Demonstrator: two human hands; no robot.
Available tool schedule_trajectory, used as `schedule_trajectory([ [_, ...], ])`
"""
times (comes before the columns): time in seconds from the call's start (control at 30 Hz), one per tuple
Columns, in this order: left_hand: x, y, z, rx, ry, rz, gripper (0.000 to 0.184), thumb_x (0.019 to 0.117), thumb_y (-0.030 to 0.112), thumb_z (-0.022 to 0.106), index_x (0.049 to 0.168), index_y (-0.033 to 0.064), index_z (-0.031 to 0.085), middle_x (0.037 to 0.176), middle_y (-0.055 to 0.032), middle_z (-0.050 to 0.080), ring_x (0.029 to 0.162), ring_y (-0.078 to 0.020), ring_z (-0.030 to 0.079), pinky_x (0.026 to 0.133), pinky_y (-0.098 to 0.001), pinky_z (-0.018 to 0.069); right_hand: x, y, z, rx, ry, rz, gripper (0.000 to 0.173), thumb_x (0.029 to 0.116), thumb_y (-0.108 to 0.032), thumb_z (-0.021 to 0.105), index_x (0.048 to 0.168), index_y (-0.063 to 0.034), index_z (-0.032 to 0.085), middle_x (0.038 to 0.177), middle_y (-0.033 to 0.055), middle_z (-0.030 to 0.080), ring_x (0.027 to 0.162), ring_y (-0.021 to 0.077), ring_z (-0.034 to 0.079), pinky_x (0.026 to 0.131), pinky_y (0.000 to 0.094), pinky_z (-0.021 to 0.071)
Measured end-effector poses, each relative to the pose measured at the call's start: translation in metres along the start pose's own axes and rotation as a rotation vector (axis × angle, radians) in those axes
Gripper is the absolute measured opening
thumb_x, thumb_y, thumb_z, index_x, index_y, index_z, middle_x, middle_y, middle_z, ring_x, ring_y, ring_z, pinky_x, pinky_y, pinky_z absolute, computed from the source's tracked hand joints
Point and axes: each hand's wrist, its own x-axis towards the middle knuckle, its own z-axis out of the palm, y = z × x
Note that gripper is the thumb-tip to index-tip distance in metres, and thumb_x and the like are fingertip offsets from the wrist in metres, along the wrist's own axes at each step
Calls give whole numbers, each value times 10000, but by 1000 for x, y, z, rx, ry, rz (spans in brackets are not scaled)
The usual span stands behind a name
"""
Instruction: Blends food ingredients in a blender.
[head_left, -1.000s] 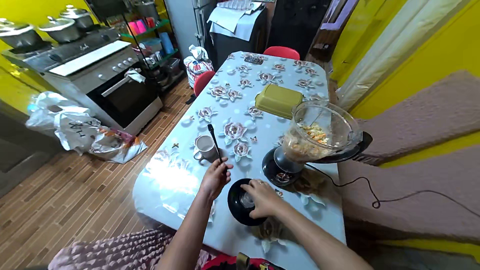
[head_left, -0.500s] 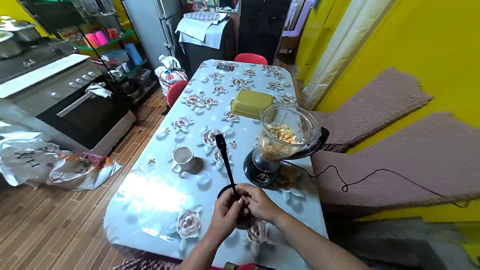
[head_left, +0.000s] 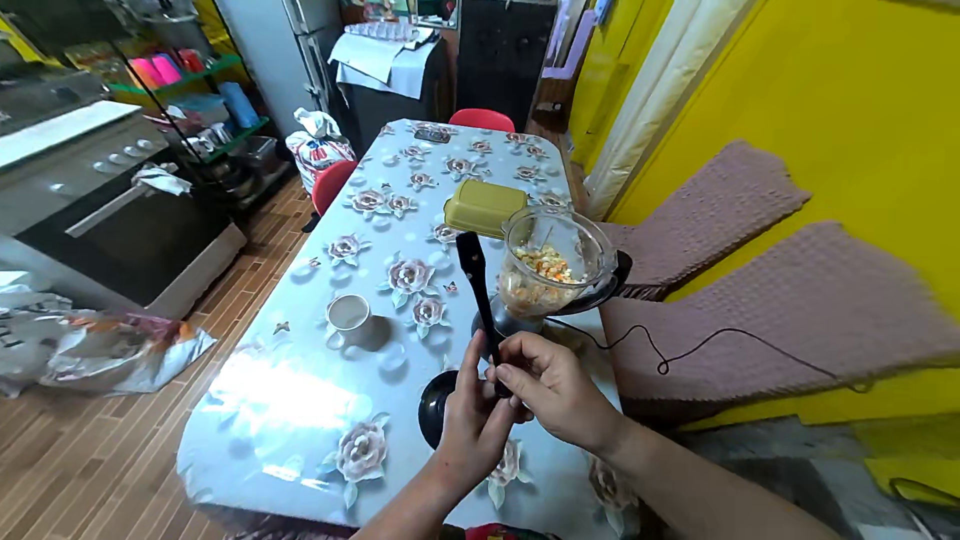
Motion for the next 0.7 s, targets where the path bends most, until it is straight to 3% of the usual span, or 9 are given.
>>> schedule_trajectory([
  [0.1, -3, -9, -14, 10, -115, 9, 815, 1023, 169, 574, 1549, -90, 8, 1105, -34, 735, 910, -16, 710, 827, -235, 598, 13, -16, -35, -281, 11, -58, 196, 1015, -93, 513, 1105, 16, 649, 900, 16, 689, 784, 26, 658, 739, 213, 571],
  [0.17, -10, -17, -32, 150, -102, -4, 809, 1036, 230, 553, 1551, -106, 28, 1160, -84, 708, 948, -32, 711, 864, -250, 596, 26, -28, -84, -611, 33, -123, 239, 1026, -136, 511, 1187, -45, 663, 970, 29, 702, 812, 86, 681, 745, 307, 602],
  [0.23, -21, -27, -54, 372, 2, -50, 737, 1025, 238, 536, 1505, -183, 168, 1122, -159, 706, 938, -68, 713, 851, -258, 586, 40, -41, -137, -994, 47, -198, 278, 1026, -95, 516, 1263, -71, 660, 1136, 108, 696, 949, 241, 699, 804, 482, 593],
  [0.27, -26, -31, -65, 491, 65, -109, 690, 1005, 213, 531, 1479, -200, 248, 1108, -201, 701, 941, -125, 714, 846, -284, 580, 48, -46, -158, -1170, 58, -229, 283, 1015, -41, 523, 1259, -67, 665, 1152, 163, 693, 976, 345, 699, 790, 578, 561],
  [0.33, -36, -31, -83, 638, 156, -330, 629, 963, 100, 523, 1463, -217, 308, 1187, -348, 639, 1064, -373, 681, 923, -458, 549, 64, -51, -185, -1457, 42, -234, 312, 959, 33, 556, 1203, -98, 698, 1060, 204, 700, 957, 457, 671, 801, 682, 461],
  [0.43, -59, -58, -105, 784, 230, -533, 586, 972, 80, 537, 1444, -216, 359, 1329, -433, 522, 1255, -567, 521, 1083, -625, 400, 85, -35, -195, -1705, -39, -263, 224, 891, 47, 669, 1034, -110, 739, 893, 166, 689, 893, 432, 663, 930, 724, 400],
  [0.53, -93, -99, -121, 979, 227, -538, 564, 944, 158, 567, 1386, -182, 485, 1362, -445, 492, 1280, -633, 469, 1086, -700, 351, 106, -5, -182, -1833, -108, -289, 83, 883, 33, 675, 903, -30, 725, 879, 193, 684, 946, 446, 662, 1014, 756, 346],
  [0.6, -114, -119, -126, 1056, 173, -561, 570, 953, 212, 567, 1387, -154, 515, 1403, -449, 458, 1313, -657, 424, 1094, -732, 314, 117, 4, -166, -1905, -207, -136, 84, 895, 38, 657, 912, 4, 732, 943, 217, 693, 1078, 464, 632, 1073, 745, 304],
  [0.7, -137, -134, -126, 1099, 107, -587, 580, 964, 261, 559, 1398, -122, 529, 1458, -454, 399, 1354, -686, 344, 1111, -764, 242, 133, 25, -160, -1871, -364, 0, 58, 869, -79, 701, 882, -70, 756, 911, 157, 708, 1061, 412, 634, 1035, 697, 338],
])
